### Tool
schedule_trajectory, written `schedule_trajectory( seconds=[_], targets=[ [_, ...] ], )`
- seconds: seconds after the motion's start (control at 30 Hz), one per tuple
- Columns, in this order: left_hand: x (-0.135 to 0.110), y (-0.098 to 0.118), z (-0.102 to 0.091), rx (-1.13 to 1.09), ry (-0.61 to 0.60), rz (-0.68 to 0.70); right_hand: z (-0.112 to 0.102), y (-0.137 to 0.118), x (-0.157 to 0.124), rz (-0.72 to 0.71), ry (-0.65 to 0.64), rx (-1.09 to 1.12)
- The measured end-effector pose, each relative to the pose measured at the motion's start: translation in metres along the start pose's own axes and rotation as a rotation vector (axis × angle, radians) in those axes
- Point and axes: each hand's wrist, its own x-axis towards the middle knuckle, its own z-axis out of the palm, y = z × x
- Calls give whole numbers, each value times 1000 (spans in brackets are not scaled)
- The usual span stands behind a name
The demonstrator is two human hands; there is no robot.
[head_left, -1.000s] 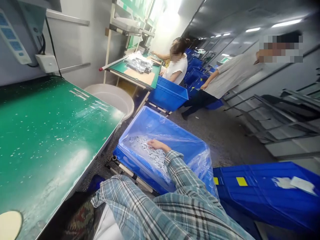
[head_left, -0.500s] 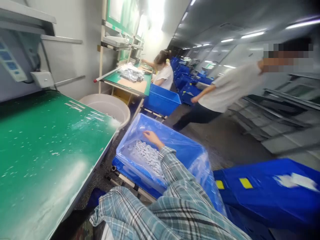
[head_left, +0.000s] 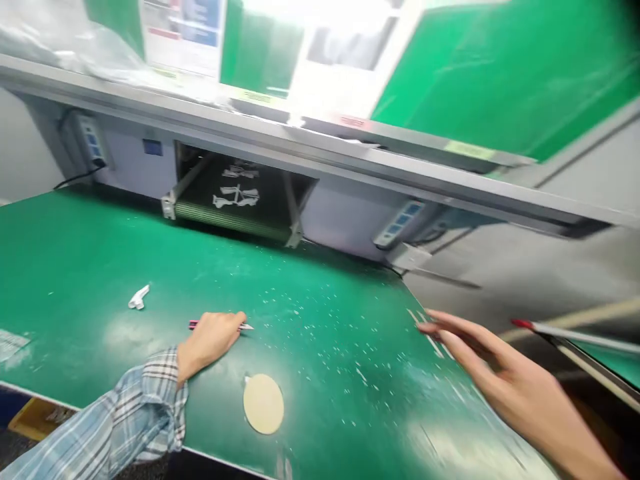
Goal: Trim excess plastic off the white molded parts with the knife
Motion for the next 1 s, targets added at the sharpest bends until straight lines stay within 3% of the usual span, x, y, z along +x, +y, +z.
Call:
schedule_trajectory(
  seconds=[0.1, 0.2, 0.3, 0.4, 0.5, 0.63, 0.87, 1.0],
  targets=[
    [1, 3, 0, -21, 1, 26, 84, -65, 115, -200, -214, 106],
    [2, 2, 1, -28, 0, 39, 171, -117, 236, -402, -284, 67],
    [4, 0, 4, -40, 2, 54, 239, -141, 337, -372, -346, -41],
    [4, 0, 8, -60, 5, 83, 278, -143, 397, -336, -417, -50],
    [3, 1, 12, -59, 48, 134, 299, -139, 419, -314, -479, -36],
    [4, -1, 17, -70, 84, 135, 308, -137, 421, -274, -468, -12],
    [8, -1, 27, -81, 153, 79, 301, -149, 393, -328, -383, 22],
    [9, -2, 21, -74, 117, 82, 292, -155, 386, -356, -369, 48]
  ],
)
